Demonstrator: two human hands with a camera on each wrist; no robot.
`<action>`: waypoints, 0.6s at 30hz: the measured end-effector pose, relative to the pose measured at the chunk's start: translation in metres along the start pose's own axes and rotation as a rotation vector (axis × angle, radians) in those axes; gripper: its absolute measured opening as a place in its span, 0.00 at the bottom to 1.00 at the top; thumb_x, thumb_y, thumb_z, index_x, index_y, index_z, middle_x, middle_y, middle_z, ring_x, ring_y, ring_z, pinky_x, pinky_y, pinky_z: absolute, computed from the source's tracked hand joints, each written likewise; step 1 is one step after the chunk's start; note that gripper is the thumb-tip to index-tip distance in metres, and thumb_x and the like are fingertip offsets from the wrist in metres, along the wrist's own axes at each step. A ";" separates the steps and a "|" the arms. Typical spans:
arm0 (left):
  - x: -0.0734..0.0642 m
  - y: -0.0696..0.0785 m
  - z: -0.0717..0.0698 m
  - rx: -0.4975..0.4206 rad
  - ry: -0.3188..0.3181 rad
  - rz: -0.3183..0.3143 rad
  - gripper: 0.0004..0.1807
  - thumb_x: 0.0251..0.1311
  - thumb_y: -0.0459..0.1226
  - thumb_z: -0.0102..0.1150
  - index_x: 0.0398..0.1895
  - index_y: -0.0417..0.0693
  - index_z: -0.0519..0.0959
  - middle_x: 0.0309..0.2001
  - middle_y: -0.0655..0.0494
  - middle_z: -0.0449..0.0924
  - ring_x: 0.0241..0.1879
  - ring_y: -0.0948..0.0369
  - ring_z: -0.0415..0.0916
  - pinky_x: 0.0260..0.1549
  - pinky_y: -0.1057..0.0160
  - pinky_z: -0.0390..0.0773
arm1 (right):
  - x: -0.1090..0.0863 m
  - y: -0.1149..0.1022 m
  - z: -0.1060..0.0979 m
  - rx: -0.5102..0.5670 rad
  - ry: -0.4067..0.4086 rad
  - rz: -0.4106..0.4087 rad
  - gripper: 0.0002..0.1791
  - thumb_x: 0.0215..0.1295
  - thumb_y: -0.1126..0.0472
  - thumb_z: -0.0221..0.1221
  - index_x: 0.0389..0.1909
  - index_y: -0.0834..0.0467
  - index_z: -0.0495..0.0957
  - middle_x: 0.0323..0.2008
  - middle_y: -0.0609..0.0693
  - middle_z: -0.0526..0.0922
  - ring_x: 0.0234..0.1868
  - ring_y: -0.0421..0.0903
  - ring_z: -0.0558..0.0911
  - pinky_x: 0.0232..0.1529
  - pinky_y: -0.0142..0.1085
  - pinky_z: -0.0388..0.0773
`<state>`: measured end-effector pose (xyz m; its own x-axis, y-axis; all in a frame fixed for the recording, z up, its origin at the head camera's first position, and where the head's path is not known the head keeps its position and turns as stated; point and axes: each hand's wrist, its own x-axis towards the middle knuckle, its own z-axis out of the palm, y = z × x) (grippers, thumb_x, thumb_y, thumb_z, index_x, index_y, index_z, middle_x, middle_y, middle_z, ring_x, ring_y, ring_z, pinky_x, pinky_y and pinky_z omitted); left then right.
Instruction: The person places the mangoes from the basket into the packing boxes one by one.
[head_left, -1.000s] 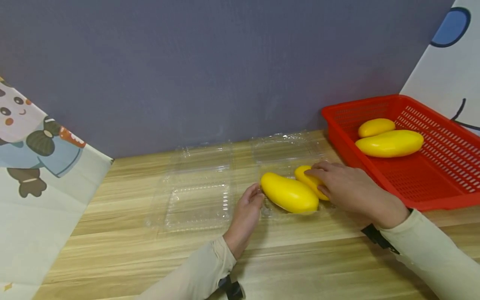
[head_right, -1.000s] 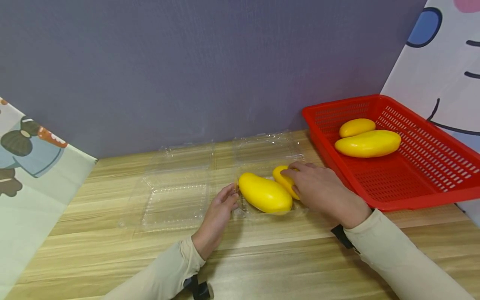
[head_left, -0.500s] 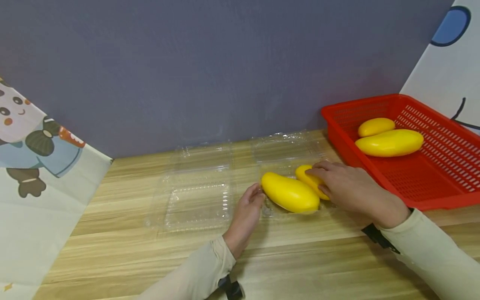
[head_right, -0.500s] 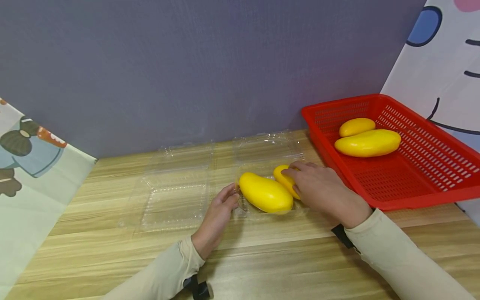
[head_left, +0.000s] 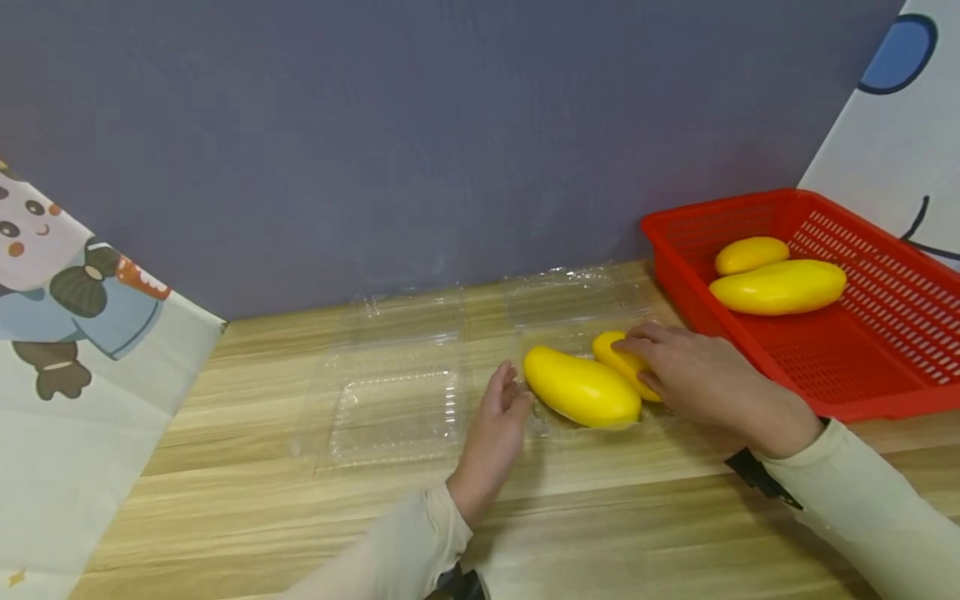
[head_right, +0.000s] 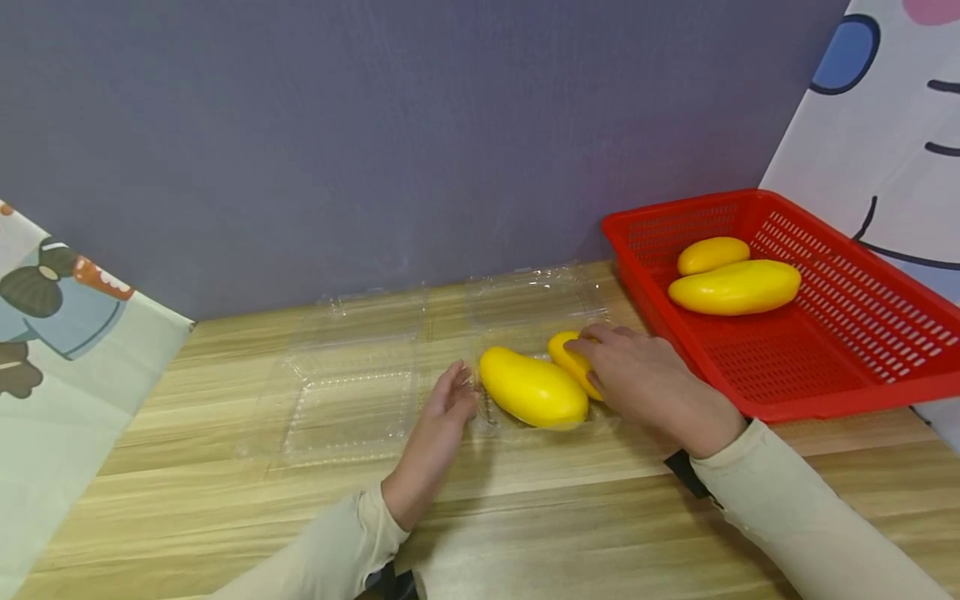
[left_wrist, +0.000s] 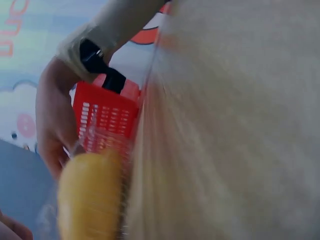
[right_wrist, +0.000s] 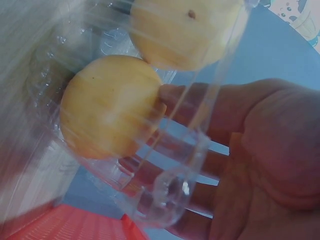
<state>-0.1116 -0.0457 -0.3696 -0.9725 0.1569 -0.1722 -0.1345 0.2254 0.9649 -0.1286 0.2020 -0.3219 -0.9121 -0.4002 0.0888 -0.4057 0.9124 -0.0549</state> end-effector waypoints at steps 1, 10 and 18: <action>-0.002 0.001 0.000 0.003 0.005 0.019 0.33 0.73 0.44 0.45 0.79 0.54 0.52 0.76 0.51 0.58 0.72 0.48 0.63 0.70 0.42 0.65 | 0.000 0.000 0.000 0.000 0.000 0.000 0.24 0.63 0.61 0.65 0.61 0.54 0.78 0.60 0.57 0.78 0.61 0.61 0.78 0.35 0.52 0.83; -0.007 0.008 -0.004 -0.037 0.030 0.061 0.33 0.72 0.45 0.47 0.78 0.54 0.54 0.77 0.50 0.57 0.72 0.47 0.63 0.71 0.41 0.64 | -0.001 0.000 0.001 -0.004 0.004 -0.003 0.25 0.61 0.61 0.66 0.61 0.55 0.78 0.59 0.58 0.79 0.59 0.60 0.79 0.37 0.52 0.83; -0.007 0.006 -0.004 -0.052 0.041 0.037 0.31 0.69 0.41 0.50 0.75 0.51 0.61 0.73 0.41 0.63 0.71 0.44 0.64 0.70 0.40 0.65 | -0.002 -0.001 0.002 -0.013 0.009 -0.006 0.25 0.61 0.60 0.66 0.61 0.55 0.77 0.57 0.57 0.79 0.56 0.58 0.80 0.35 0.51 0.83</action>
<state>-0.1066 -0.0492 -0.3618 -0.9838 0.1242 -0.1293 -0.1073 0.1701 0.9796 -0.1267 0.2019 -0.3237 -0.9090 -0.4050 0.0982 -0.4103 0.9110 -0.0411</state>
